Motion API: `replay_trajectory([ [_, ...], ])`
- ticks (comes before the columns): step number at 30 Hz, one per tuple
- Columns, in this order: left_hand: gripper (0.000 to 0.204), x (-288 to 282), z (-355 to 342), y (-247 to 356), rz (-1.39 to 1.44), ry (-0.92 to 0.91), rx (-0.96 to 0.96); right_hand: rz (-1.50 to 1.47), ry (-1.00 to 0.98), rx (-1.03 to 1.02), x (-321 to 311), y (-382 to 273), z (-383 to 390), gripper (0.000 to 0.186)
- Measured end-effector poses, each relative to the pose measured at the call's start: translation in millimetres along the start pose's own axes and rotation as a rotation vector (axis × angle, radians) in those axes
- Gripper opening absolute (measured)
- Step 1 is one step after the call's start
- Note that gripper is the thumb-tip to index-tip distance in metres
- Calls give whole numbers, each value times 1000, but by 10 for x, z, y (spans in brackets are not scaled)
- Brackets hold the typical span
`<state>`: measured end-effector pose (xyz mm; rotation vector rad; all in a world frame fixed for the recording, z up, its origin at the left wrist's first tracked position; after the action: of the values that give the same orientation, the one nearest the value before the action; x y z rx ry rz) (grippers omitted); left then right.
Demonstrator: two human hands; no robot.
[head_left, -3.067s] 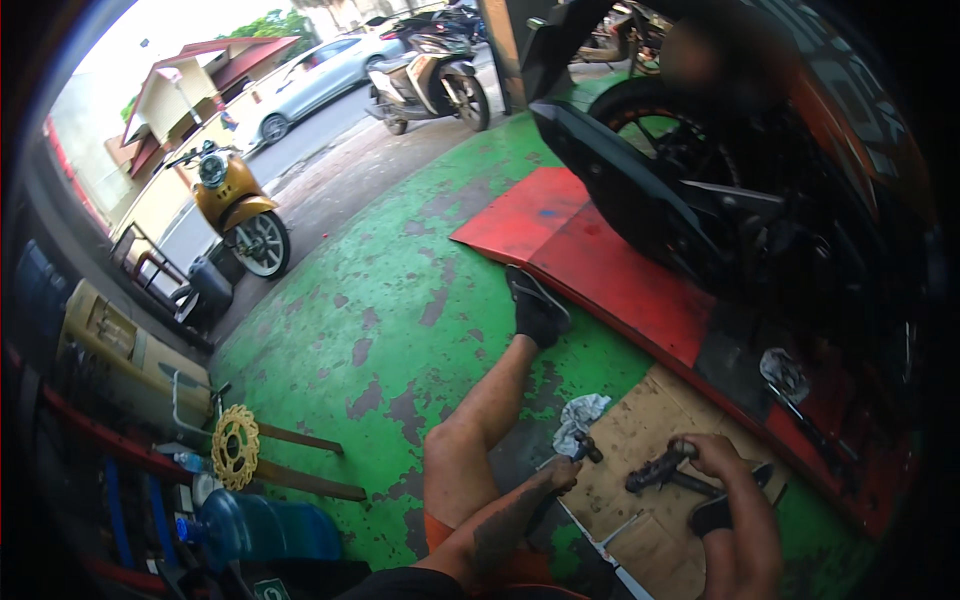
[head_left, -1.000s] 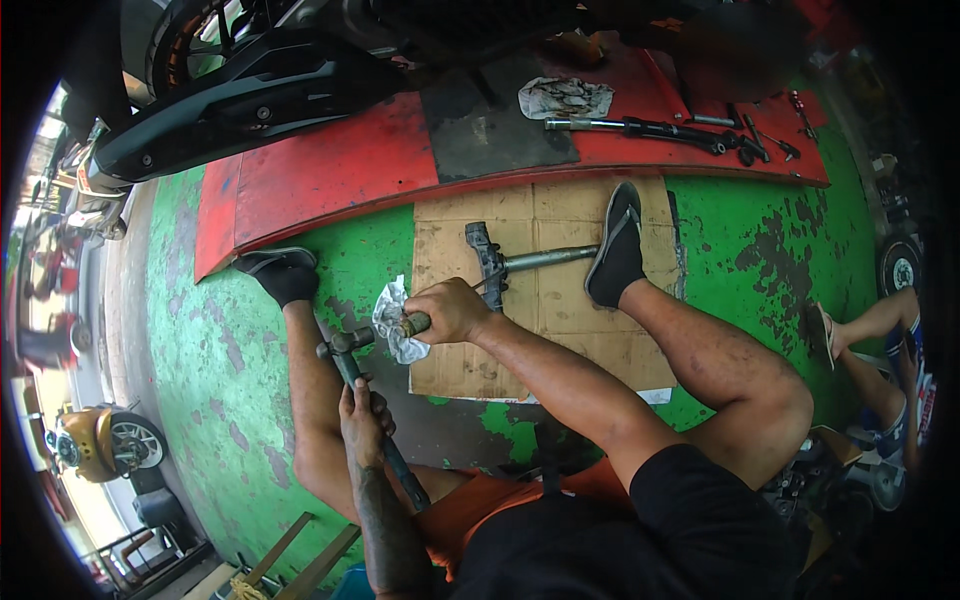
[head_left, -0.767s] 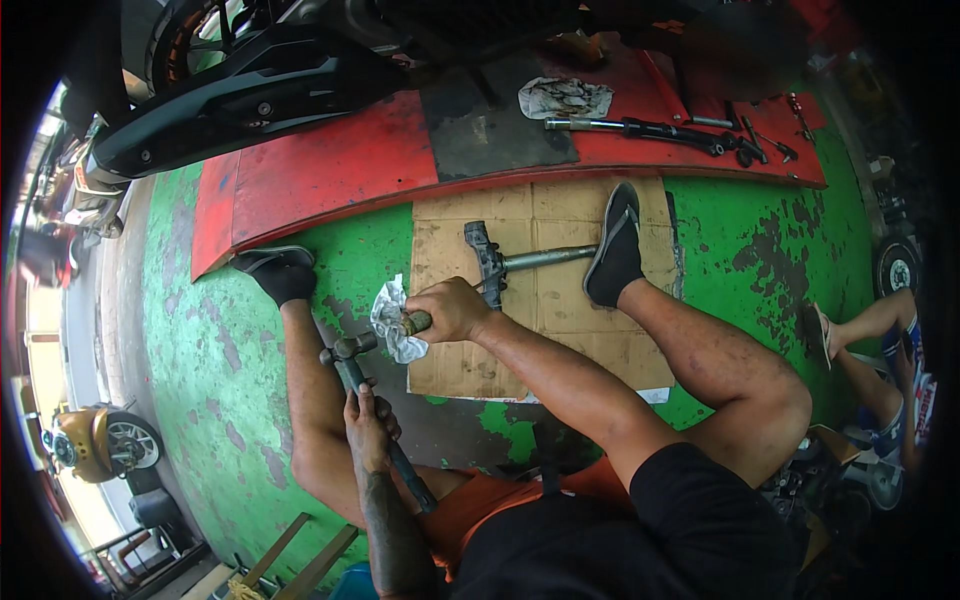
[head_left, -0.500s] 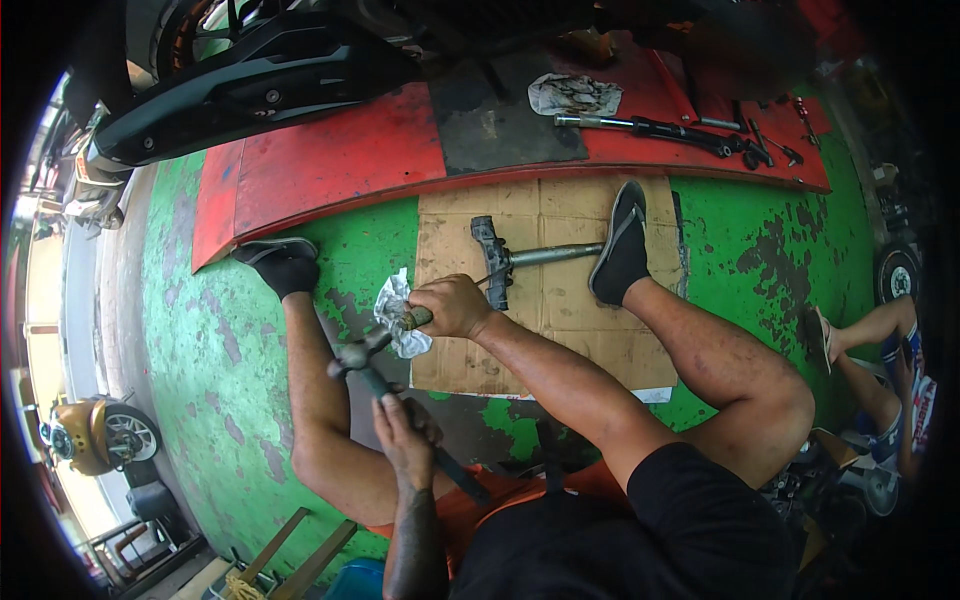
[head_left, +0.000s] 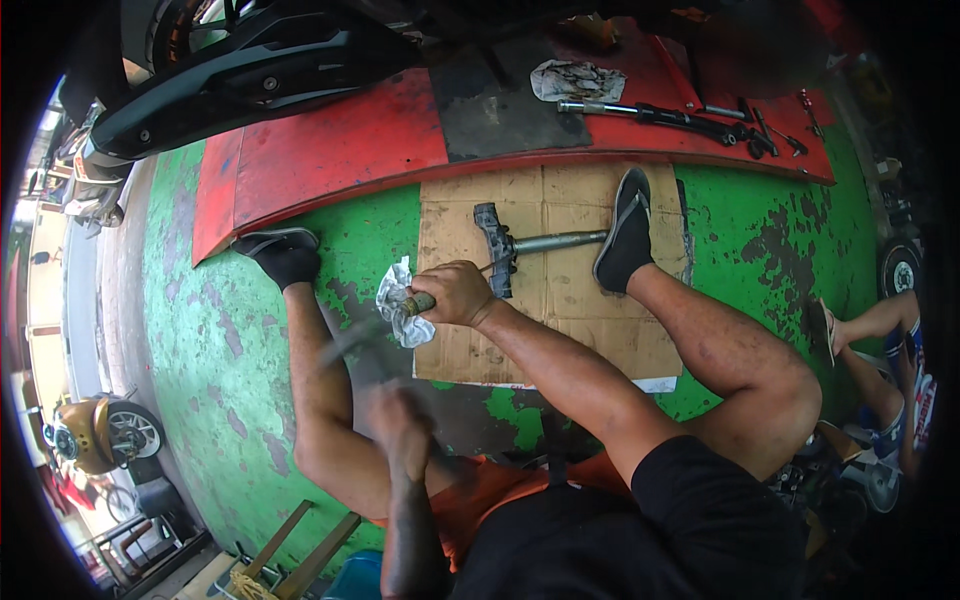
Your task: The recorder uses a hammer to tap a bearing or component into a motorcycle steering stem or fork part.
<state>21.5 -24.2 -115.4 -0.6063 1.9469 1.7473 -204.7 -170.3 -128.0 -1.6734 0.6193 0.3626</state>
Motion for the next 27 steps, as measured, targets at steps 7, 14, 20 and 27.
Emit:
replay_trajectory([
  [7,22,-15,-43,406,712,113,-457,-53,-89,-102,-415,-131,89,17],
  [14,28,-286,-233,529,635,159,-402,-86,-126,-105,-338,-349,-286,21],
  [20,28,-220,-191,528,640,102,-403,-66,-251,-32,-112,-220,-303,26],
  [27,28,-256,-160,573,629,108,-416,91,-393,-37,85,-262,-85,20],
])
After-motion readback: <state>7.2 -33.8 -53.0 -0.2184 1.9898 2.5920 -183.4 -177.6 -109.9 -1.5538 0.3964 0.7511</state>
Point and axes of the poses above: each hand's wrist, its own z-axis away from the middle knuckle, its own x-axis out of the palm, y = z × x, the point moved 7 cm from there along -z, towards the middle knuckle, and after that the axes turned 14 degrees about x, right-handed, at the moved point
